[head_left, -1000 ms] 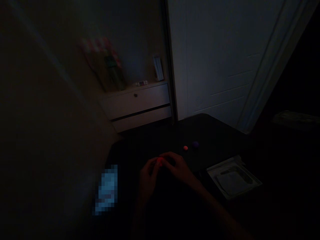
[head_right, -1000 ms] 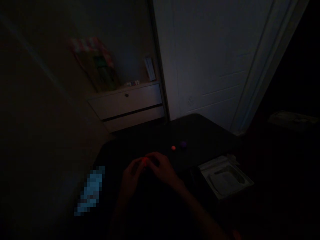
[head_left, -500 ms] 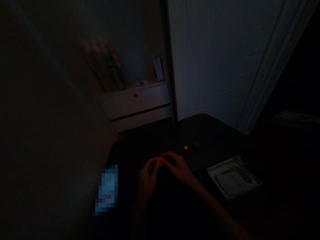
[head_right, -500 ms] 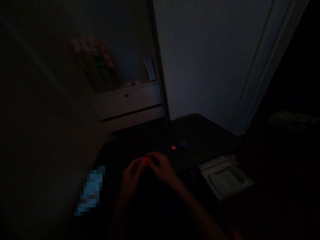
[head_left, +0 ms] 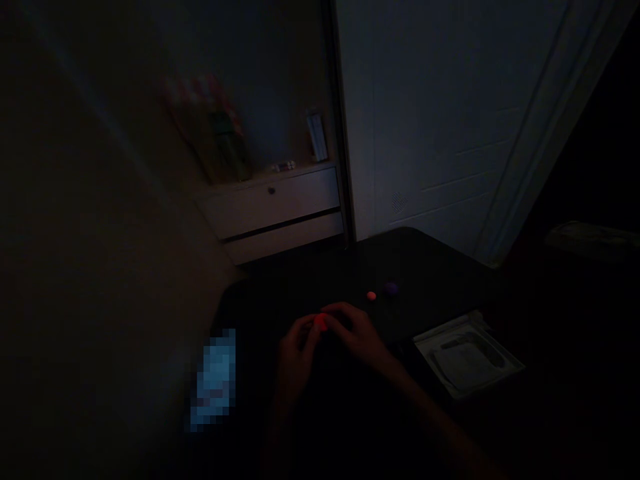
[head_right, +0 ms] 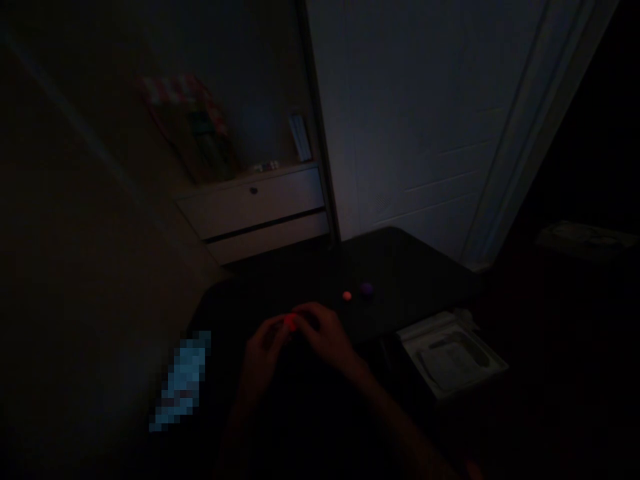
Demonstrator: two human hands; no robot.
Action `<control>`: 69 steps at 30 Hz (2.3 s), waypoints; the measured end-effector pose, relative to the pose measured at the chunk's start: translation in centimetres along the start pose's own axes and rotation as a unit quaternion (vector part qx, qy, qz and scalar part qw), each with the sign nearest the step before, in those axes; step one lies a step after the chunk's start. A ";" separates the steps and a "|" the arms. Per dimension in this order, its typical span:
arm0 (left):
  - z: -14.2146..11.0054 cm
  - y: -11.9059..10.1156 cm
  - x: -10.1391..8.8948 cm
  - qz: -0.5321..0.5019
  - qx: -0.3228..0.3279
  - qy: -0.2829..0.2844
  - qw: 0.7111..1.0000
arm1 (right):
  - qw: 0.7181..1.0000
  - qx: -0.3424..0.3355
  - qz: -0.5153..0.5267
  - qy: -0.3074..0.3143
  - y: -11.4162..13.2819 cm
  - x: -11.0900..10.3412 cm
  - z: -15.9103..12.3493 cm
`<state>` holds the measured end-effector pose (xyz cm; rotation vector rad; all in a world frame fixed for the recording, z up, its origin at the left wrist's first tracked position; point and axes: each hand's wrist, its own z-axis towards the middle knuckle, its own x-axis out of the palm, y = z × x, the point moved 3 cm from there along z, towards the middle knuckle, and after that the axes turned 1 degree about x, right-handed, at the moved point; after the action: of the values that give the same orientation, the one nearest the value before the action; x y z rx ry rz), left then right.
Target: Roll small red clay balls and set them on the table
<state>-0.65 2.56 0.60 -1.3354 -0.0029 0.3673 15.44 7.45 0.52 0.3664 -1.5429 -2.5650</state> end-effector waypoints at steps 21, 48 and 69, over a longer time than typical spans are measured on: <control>0.0 -0.4 0.2 0.023 -0.008 0.018 1.000 | 0.999 0.020 -0.002 0.048 0.4 -0.1 0.2; 0.0 -1.0 0.1 0.084 0.014 0.034 0.996 | 0.996 0.021 -0.050 0.077 0.9 -0.1 0.2; 0.0 0.1 0.0 0.028 -0.001 0.018 0.999 | 0.998 0.011 -0.003 0.059 0.4 0.0 0.2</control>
<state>-0.70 2.55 0.55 -1.3463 0.0654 0.3908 15.35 7.43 0.93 0.5163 -1.5314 -2.4828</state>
